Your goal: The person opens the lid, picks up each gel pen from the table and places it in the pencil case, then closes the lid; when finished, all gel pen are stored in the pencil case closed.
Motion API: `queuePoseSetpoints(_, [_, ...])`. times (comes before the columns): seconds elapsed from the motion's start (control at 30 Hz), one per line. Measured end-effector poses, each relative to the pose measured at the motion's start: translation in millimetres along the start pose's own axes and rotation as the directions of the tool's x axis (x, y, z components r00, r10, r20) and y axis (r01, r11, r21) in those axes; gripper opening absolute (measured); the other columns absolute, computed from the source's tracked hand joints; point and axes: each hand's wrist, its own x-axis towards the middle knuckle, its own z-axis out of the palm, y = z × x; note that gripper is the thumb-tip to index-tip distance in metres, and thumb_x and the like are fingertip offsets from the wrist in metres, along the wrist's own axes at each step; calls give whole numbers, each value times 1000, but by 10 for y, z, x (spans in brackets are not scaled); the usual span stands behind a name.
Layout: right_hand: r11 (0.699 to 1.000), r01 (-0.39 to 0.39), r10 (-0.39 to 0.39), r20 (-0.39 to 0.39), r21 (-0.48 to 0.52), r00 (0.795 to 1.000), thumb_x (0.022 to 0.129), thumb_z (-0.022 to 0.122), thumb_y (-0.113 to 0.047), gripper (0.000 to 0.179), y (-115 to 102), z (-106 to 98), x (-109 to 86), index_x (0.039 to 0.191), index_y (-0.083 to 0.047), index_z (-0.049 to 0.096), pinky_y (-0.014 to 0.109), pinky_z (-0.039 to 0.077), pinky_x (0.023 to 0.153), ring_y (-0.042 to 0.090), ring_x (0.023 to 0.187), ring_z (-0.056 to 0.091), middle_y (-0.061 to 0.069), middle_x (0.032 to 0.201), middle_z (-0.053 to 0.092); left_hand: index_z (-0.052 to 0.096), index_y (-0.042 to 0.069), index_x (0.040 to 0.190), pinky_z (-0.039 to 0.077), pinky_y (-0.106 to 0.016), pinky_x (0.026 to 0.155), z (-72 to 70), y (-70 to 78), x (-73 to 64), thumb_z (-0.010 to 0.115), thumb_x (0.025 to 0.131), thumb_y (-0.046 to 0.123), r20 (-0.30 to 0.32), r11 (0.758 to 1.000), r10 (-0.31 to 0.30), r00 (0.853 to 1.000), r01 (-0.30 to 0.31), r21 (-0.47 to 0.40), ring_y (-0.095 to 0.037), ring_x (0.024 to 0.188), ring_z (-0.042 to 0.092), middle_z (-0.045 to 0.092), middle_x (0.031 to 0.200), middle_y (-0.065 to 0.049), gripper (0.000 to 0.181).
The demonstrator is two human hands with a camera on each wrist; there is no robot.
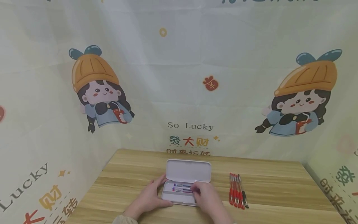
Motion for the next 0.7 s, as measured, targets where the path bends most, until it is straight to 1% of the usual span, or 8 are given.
queuePoseSetpoints(0.13, [995, -84, 85, -26, 57, 996, 94, 81, -6, 14, 17, -88, -12, 104, -15, 79, 48, 68, 94, 19, 99, 77, -1, 102, 82, 34, 14, 173, 21, -85, 130, -1, -11, 1, 102, 70, 53, 1, 1000, -8, 1000, 8, 0, -67, 160, 26, 58, 167, -4, 130])
queuePoseSetpoints(0.2, [992, -118, 120, -57, 53, 991, 95, 81, -8, 15, 55, -157, -28, 108, -15, 80, 47, 68, 92, 19, 99, 77, -1, 104, 82, 34, 14, 173, 21, -84, 130, -2, -11, -4, 102, 70, 53, 0, 1000, -11, 1000, 11, -1, -67, 160, 26, 58, 167, -3, 130])
queuePoseSetpoints(0.33, [987, -156, 158, -136, 23, 978, 97, 78, -11, 19, 203, -302, -71, 116, -13, 80, 44, 68, 85, 19, 95, 77, 2, 105, 83, 34, 13, 173, 22, -83, 130, 4, -15, -17, 102, 69, 53, -4, 1000, -10, 1000, 10, 4, -67, 160, 27, 58, 167, -3, 130])
queuePoseSetpoints(0.47, [981, -192, 188, -219, 6, 957, 99, 76, -14, 24, 377, -426, -121, 122, -6, 79, 50, 68, 89, 28, 100, 79, 11, 111, 83, 35, 12, 173, 22, -83, 131, 8, -17, -21, 102, 68, 54, -8, 1000, 1, 1000, -1, 7, -66, 160, 29, 59, 166, -3, 131])
queuePoseSetpoints(0.57, [974, -227, 225, -242, 18, 944, 100, 75, -14, 30, 480, -518, -156, 126, 0, 76, 53, 67, 90, 33, 103, 77, 17, 116, 80, 35, 13, 173, 22, -83, 130, 11, -14, -23, 102, 68, 54, -7, 1000, 2, 1000, -1, 6, -66, 160, 29, 59, 166, -3, 131])
queuePoseSetpoints(0.7, [960, -279, 279, -238, 35, 930, 102, 73, -15, 35, 607, -642, -199, 132, 4, 72, 49, 68, 87, 33, 103, 77, 23, 121, 78, 34, 13, 173, 22, -84, 129, 14, -6, -23, 102, 68, 54, -7, 1000, -2, 1000, 2, 1, -68, 159, 27, 59, 167, -3, 131])
